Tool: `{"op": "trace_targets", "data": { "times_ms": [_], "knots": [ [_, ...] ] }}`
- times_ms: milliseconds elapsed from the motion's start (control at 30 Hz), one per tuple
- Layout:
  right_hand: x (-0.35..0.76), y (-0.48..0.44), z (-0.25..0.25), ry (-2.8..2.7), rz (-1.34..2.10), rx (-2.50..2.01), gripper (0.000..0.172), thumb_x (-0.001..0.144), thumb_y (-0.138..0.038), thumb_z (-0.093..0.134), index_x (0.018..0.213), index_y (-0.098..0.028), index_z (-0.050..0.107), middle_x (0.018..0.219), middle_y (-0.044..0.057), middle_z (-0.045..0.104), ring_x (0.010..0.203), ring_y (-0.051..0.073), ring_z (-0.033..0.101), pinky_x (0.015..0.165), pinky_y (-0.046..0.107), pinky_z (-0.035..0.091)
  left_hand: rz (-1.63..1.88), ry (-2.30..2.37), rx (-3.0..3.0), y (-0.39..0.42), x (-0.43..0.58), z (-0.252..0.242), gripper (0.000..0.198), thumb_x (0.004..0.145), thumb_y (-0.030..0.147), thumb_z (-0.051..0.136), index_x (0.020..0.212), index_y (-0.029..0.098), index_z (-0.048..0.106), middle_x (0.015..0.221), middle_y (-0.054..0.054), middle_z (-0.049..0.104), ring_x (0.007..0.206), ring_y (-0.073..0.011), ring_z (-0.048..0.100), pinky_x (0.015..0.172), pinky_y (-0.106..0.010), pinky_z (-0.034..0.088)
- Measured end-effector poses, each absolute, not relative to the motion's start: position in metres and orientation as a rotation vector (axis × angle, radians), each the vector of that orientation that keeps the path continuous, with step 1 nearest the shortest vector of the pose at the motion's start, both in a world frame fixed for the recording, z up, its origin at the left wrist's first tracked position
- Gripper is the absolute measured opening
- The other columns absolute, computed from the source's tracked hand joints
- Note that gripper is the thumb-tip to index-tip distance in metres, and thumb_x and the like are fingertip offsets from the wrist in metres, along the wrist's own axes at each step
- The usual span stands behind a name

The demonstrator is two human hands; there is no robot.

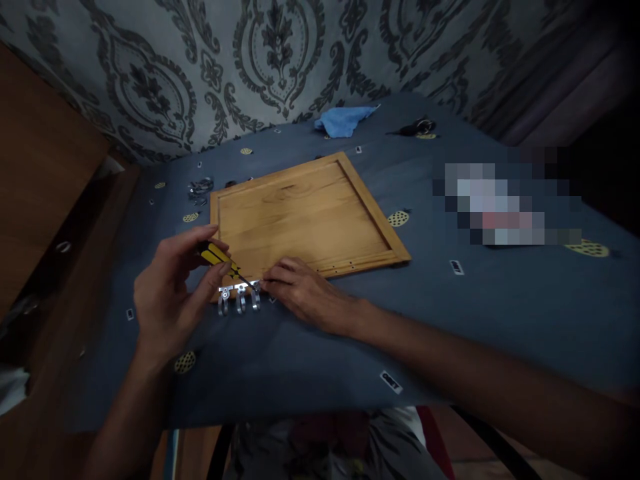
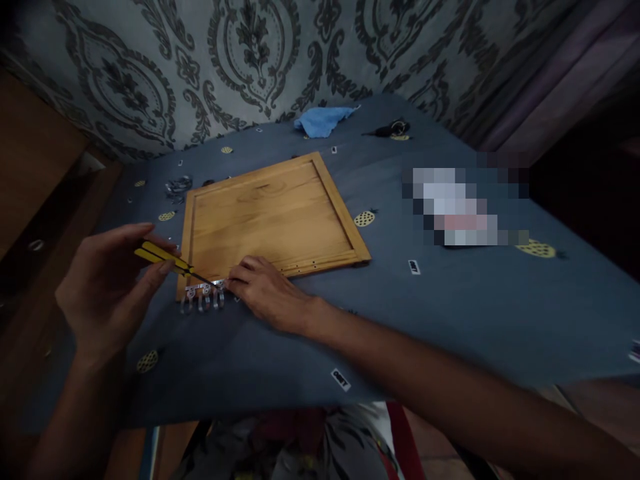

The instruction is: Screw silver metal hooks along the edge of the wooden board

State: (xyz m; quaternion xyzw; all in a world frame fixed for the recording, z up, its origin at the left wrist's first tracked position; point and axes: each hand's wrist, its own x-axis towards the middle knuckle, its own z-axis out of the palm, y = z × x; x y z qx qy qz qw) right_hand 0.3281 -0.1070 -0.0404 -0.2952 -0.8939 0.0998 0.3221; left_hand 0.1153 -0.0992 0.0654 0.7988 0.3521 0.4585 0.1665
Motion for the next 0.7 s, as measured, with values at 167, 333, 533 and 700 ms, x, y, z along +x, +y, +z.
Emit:
{"op": "trace_targets", "data": {
  "times_ms": [167, 333, 533, 700],
  "knots": [
    [0.3288, -0.1076, -0.0393, -2.343, 0.264, -0.764, 0.02, 0.101, -0.012, 0.058, 0.117, -0.012, 0.07, 0.106, 0.012, 0.071, 0.095, 0.024, 0.055, 0.086, 0.04, 0.05, 1.279, 1.059, 2.34, -0.0969, 0.1111, 0.0604, 0.044, 0.092, 0.02, 0.075, 0.131, 0.035, 0.066, 0.11, 0.0, 0.072, 0.096, -0.0179, 0.072, 0.085, -0.034, 0.062],
    [0.3292, -0.108, -0.0372, -2.343, 0.267, -0.767, 0.019, 0.103, -0.014, 0.055, 0.114, -0.013, 0.07, 0.104, 0.012, 0.07, 0.093, 0.024, 0.054, 0.083, 0.04, 0.05, 1.382, 1.017, 2.494, -0.0957, 0.1127, 0.0632, 0.045, 0.083, 0.02, 0.085, 0.123, 0.034, 0.071, 0.102, 0.002, 0.074, 0.082, -0.0133, 0.067, 0.067, -0.025, 0.057],
    [0.3289, -0.108, -0.0382, -2.336, 0.271, -0.767, 0.02, 0.104, -0.014, 0.054, 0.116, -0.013, 0.07, 0.106, 0.012, 0.07, 0.094, 0.024, 0.055, 0.085, 0.04, 0.05, 1.285, 1.004, 2.263, -0.1018, 0.1155, 0.0664, 0.046, 0.092, 0.014, 0.074, 0.132, 0.035, 0.067, 0.108, 0.002, 0.073, 0.096, -0.0154, 0.073, 0.087, -0.031, 0.063],
    [0.3286, -0.1078, -0.0391, -2.346, 0.266, -0.76, 0.019, 0.103, -0.013, 0.056, 0.116, -0.012, 0.07, 0.106, 0.012, 0.07, 0.094, 0.024, 0.055, 0.085, 0.039, 0.049, 1.303, 1.006, 2.409, -0.0984, 0.1129, 0.0623, 0.047, 0.09, 0.018, 0.078, 0.131, 0.037, 0.066, 0.109, 0.001, 0.073, 0.095, -0.0176, 0.071, 0.079, -0.033, 0.06]
  ]
}}
